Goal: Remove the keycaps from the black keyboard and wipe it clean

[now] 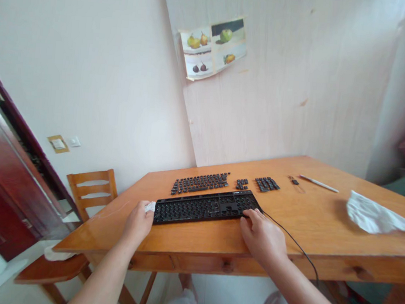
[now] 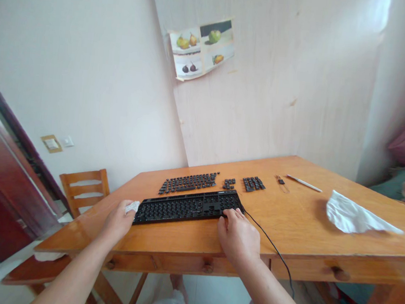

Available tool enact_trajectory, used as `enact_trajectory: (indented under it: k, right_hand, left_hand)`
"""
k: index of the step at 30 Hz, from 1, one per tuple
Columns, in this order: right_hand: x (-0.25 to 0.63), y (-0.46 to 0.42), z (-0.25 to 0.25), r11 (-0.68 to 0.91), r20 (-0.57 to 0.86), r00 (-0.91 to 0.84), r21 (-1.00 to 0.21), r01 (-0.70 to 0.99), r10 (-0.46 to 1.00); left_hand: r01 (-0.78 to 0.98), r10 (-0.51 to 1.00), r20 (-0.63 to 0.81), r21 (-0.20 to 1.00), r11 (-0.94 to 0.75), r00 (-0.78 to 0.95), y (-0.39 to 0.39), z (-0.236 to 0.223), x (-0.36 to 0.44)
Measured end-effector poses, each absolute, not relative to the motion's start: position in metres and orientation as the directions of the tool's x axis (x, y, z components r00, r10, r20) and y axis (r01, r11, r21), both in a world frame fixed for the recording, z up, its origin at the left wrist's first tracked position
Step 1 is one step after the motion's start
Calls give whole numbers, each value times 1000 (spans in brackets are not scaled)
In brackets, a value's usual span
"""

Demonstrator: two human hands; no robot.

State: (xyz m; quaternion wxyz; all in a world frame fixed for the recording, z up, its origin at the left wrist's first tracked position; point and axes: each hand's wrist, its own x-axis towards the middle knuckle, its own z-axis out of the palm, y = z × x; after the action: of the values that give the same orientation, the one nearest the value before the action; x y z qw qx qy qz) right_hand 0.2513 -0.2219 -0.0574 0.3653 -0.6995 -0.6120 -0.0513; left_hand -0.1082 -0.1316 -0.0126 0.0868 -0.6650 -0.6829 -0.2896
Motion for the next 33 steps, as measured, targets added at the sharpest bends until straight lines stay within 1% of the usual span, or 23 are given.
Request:
enact_trajectory:
  k: [2,5,8,13,16,20,28,33]
  right_hand:
    - [251,-222,-58,23,522,244,-453,891,817]
    - [251,-223,-57,25,522,244,-455,890,817]
    - [251,-224,-55,27,518,239,-454,891,822]
    - [252,-224,-55,30,513,232,-451,892,826]
    - [253,-223,-56,32,508,226,-448,893,831]
    - [254,-223,-57,25,500,224,-444,896,837]
    - [254,-226,-52,47,499,202,-442,896,843]
    - [255,-226,-52,54,492,194,-445,894,849]
  left_hand:
    - [966,882,470,237,-108,-17,-132,-19,-111]
    - [966,881,471,213,-147,30,-136,-29,-111]
    - [961,879,475,218,-168,46,-140,-31,-111]
    - [943,883,462,250,-219,82,-138,-15,-118]
    - [940,912,396,259,-222,107,-133,-6,-123]
    - [957,941,309,203,-208,139,-124,-1,-128]
    - [967,975,136,162,-198,177,-108,10,-129]
    - [982,989,14,118,-149,149,-106,24,-120]
